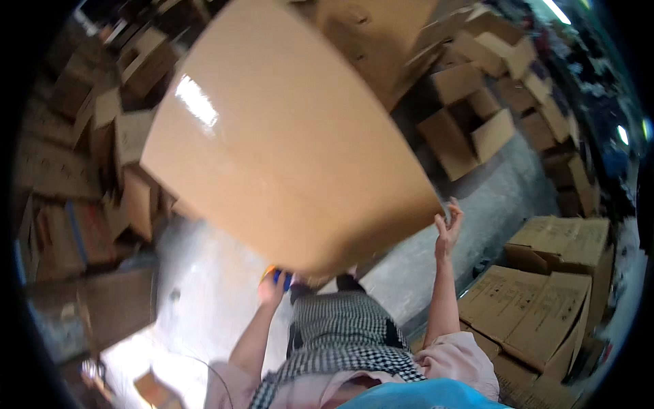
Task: The person tapes several large cardboard boxes using a handheld tape dispenser, moving between them in a warehouse setting, then moves to a workstation to place small boxed items into open shipping boxes.
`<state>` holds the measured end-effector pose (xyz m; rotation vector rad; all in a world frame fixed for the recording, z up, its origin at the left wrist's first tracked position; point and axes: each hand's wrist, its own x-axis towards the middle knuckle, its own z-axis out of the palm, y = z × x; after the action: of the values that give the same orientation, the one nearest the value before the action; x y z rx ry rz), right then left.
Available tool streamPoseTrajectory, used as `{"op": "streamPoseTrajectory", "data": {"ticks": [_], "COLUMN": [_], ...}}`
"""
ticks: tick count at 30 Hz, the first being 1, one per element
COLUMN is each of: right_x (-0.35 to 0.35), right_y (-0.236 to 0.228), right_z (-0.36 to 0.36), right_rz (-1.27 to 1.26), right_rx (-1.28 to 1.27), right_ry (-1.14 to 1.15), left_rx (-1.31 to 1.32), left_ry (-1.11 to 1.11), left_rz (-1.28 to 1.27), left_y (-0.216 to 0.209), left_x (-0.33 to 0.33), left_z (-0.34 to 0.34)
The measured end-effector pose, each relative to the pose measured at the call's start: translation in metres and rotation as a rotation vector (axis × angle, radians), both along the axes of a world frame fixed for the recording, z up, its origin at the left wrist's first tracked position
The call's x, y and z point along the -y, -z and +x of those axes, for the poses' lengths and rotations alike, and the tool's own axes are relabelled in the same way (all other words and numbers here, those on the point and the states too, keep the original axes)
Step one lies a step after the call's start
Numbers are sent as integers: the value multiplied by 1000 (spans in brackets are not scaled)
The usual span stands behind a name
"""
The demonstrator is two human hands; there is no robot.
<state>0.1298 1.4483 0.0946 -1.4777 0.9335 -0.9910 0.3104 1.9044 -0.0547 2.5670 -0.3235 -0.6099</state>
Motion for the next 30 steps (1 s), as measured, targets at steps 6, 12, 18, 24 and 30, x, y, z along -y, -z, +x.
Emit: {"op": "streamPoseTrajectory", "data": {"ticks": [6, 12, 18, 24, 30], "right_x": [-53, -87, -80, -86, -8], "right_y": [88, 194, 188, 139, 107], "right_z": [137, 199, 219, 190, 184], "right_rz": [-451, 73, -275, 1377, 1103], "right_rx": [-223, -918, -1141, 480, 184], "right_ry": [-226, -312, -396, -806, -626], "left_rx": [-166, -202, -313, -597, -675], "left_ry": [-35, 20, 73, 202, 160], "left_rz": [278, 150, -216, -647, -593], "left_y": [44, 2, -92, -125, -113], "left_x": [-14, -13, 36, 139, 238], "left_z": [15, 49, 111, 135, 132]}}
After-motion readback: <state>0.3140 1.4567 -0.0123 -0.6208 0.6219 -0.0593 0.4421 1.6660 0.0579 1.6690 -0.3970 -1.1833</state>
